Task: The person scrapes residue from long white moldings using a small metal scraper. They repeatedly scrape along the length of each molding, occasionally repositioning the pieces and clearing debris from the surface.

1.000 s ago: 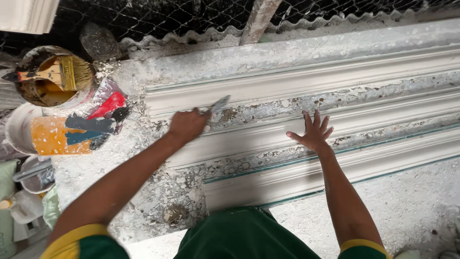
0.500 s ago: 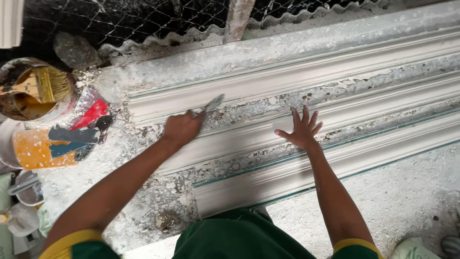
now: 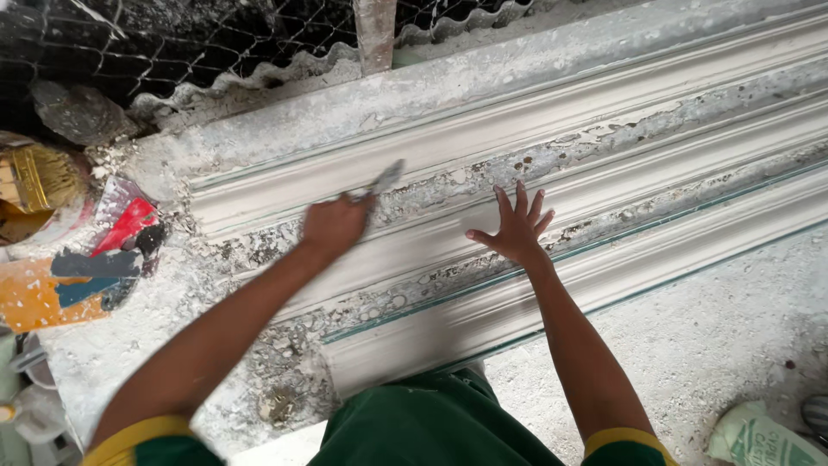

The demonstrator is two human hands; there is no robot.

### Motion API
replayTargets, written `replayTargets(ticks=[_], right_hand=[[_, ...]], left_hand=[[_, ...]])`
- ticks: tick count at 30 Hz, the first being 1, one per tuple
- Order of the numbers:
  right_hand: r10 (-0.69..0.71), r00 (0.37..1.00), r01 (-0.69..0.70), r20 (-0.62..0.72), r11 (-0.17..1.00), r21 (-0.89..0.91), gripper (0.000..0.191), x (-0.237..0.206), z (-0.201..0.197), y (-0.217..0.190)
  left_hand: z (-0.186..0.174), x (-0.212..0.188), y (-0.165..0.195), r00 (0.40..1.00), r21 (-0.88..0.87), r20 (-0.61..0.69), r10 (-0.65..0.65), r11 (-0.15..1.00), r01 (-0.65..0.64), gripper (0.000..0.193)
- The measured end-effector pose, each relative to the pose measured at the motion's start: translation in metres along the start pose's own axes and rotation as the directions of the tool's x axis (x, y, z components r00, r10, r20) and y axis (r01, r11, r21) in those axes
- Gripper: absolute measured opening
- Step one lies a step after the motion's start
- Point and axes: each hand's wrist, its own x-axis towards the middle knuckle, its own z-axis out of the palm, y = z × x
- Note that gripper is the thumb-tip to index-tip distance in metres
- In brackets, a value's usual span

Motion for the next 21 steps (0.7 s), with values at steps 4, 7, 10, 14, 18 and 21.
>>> replayTargets(ticks=[4, 7, 10, 14, 18, 21], right_hand=[[-0.044, 0.999, 0.043, -0.016, 0.999, -0.028, 0.134, 0.005, 0.013, 0.009], [-0.084, 0.994, 0.082, -0.063, 0.996, -0.034, 0.133, 0.008, 0.017, 0.009], [-0.057, 0.998, 0.055, -0.039, 0.997, -0.048, 0.13, 0.009, 0.021, 0.007], [-0.232, 0.973, 0.232, -0.008, 0.97, 0.07, 0.121, 0.008, 0.019, 0.042], [-0.337, 0.941, 0.337, -0.022, 0.941, 0.004, 0.111, 0.027, -0.026, 0.159], [-0.146, 0.977, 0.131, -0.155, 0.986, -0.104, 0.12, 0.066, -0.1, 0.264]], left_hand=[[-0.006, -0.001, -0.005, 0.999, 0.011, -0.034, -0.001, 1.0, 0.002, 0.037], [0.02, 0.066, 0.05, 0.998, 0.014, -0.048, 0.049, 0.999, -0.049, 0.034], [0.04, 0.126, 0.114, 0.968, -0.006, -0.209, 0.142, 0.989, -0.147, 0.031], [0.025, 0.125, 0.132, 0.985, 0.099, -0.143, 0.101, 0.991, -0.088, 0.041], [0.0, 0.087, 0.107, 1.0, 0.211, -0.026, -0.012, 0.977, 0.017, 0.059], [0.007, 0.106, 0.123, 0.994, 0.184, 0.065, -0.086, 0.98, 0.073, 0.06]])
